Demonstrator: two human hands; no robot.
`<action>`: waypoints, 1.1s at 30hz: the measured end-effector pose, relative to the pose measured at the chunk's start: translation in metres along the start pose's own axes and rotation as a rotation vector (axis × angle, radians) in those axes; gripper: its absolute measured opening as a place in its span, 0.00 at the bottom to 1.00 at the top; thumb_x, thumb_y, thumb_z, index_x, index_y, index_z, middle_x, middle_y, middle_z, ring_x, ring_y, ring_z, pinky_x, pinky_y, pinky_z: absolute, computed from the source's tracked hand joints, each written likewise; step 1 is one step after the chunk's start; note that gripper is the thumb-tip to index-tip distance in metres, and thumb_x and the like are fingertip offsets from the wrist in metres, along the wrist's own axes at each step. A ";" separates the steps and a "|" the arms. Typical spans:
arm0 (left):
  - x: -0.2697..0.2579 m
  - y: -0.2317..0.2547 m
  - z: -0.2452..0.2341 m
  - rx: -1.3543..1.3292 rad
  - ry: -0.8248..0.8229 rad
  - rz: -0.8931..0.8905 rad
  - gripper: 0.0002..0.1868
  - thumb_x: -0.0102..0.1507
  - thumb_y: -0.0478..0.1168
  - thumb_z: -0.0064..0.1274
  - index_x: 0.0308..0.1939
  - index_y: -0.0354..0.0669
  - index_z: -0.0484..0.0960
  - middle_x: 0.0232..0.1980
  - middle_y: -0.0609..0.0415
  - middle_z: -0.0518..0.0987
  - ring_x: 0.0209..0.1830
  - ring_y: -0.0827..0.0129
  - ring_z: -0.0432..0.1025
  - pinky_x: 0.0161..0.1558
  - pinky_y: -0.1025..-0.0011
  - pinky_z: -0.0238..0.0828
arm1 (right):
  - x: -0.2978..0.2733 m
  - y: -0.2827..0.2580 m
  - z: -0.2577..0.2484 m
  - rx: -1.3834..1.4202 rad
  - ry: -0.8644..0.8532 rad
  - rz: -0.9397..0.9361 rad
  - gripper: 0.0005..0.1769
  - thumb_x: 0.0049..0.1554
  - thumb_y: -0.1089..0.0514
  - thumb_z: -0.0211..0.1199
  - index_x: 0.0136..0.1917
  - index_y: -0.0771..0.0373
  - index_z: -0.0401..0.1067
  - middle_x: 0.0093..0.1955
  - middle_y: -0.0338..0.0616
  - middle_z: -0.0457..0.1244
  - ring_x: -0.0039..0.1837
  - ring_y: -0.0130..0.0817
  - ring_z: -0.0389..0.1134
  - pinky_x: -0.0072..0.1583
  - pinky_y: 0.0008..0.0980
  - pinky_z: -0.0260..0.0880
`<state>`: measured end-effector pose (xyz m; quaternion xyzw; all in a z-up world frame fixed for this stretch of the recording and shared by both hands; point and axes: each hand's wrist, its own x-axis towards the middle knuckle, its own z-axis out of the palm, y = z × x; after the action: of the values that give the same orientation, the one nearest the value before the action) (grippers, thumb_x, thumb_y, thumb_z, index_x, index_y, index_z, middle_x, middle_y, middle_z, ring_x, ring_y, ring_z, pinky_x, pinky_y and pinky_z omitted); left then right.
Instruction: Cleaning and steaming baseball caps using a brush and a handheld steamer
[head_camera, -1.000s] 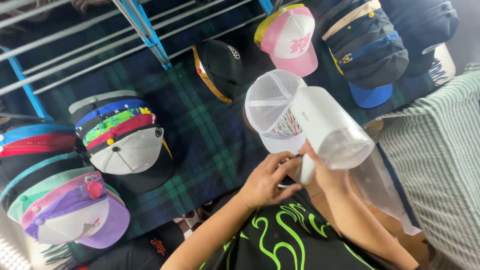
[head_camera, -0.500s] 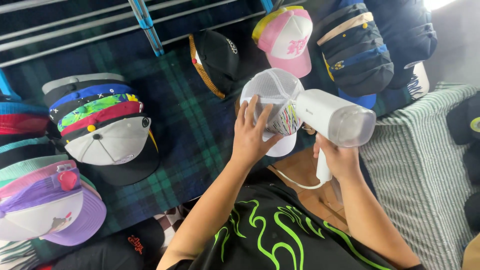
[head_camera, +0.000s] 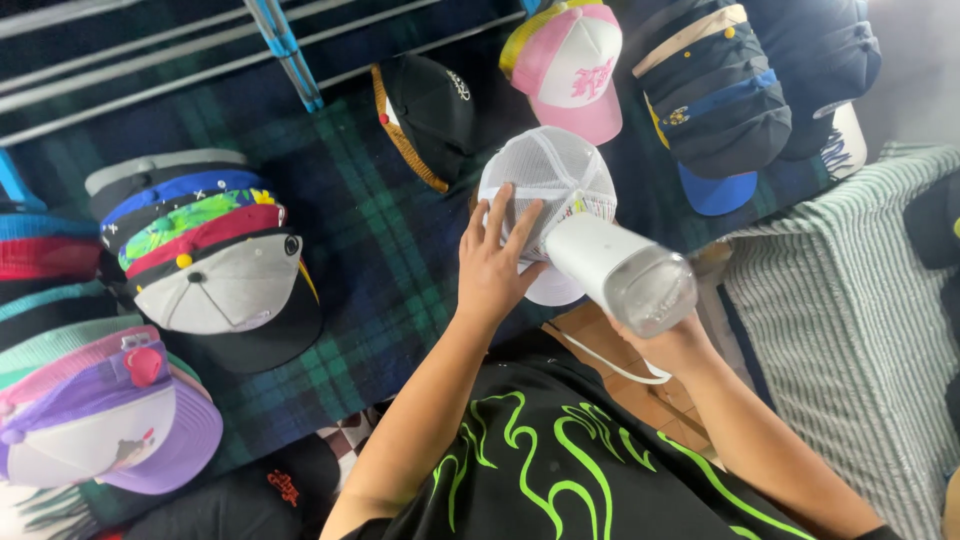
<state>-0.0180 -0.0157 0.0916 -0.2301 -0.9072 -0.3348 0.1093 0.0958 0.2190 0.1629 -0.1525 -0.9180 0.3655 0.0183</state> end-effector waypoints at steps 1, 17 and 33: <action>0.001 -0.001 -0.002 0.001 -0.005 0.008 0.56 0.47 0.52 0.76 0.76 0.70 0.63 0.80 0.48 0.56 0.74 0.40 0.61 0.64 0.45 0.69 | -0.001 0.001 0.000 0.005 0.007 0.005 0.13 0.54 0.56 0.70 0.29 0.58 0.77 0.27 0.42 0.68 0.33 0.33 0.73 0.39 0.35 0.74; 0.007 -0.009 -0.019 -0.027 -0.235 -0.002 0.49 0.56 0.33 0.63 0.77 0.72 0.60 0.81 0.50 0.52 0.73 0.40 0.62 0.63 0.47 0.72 | 0.004 0.013 0.000 -0.057 -0.054 0.162 0.17 0.58 0.47 0.71 0.33 0.58 0.78 0.30 0.42 0.70 0.36 0.34 0.75 0.44 0.34 0.75; 0.086 0.018 0.020 -0.013 -0.020 0.068 0.21 0.66 0.56 0.53 0.63 0.70 0.78 0.69 0.53 0.69 0.74 0.39 0.60 0.65 0.37 0.65 | -0.027 0.006 0.004 0.303 0.004 0.276 0.19 0.57 0.42 0.68 0.34 0.58 0.78 0.33 0.43 0.69 0.40 0.32 0.67 0.47 0.33 0.64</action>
<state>-0.0848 0.0392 0.1164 -0.2648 -0.8977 -0.3345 0.1099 0.1222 0.2128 0.1578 -0.2729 -0.8229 0.4982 -0.0074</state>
